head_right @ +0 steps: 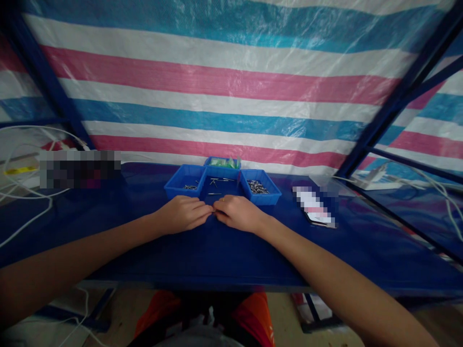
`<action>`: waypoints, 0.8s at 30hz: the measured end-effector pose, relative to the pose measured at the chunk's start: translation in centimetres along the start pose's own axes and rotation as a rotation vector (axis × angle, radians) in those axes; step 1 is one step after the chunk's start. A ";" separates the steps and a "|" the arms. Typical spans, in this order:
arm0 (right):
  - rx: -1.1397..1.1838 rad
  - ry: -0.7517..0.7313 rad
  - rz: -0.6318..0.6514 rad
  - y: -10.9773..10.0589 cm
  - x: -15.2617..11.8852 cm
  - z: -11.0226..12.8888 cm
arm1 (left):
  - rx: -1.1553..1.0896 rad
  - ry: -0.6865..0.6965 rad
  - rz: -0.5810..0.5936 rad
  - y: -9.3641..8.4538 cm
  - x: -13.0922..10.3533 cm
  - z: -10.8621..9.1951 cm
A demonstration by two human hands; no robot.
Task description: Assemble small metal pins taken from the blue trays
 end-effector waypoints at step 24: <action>0.173 -0.059 -0.183 -2.1 0.0 0.9 | -0.376 -0.290 -0.018 0.3 -0.3 2.0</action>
Point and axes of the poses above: each hand's wrist, its own x-axis towards the middle knuckle, its own y-axis out of the palm, z = x × y, the point moved 6 cm from there along x, towards the middle knuckle, and after that the axes turned 8 degrees about -z, right-handed, at the moved point
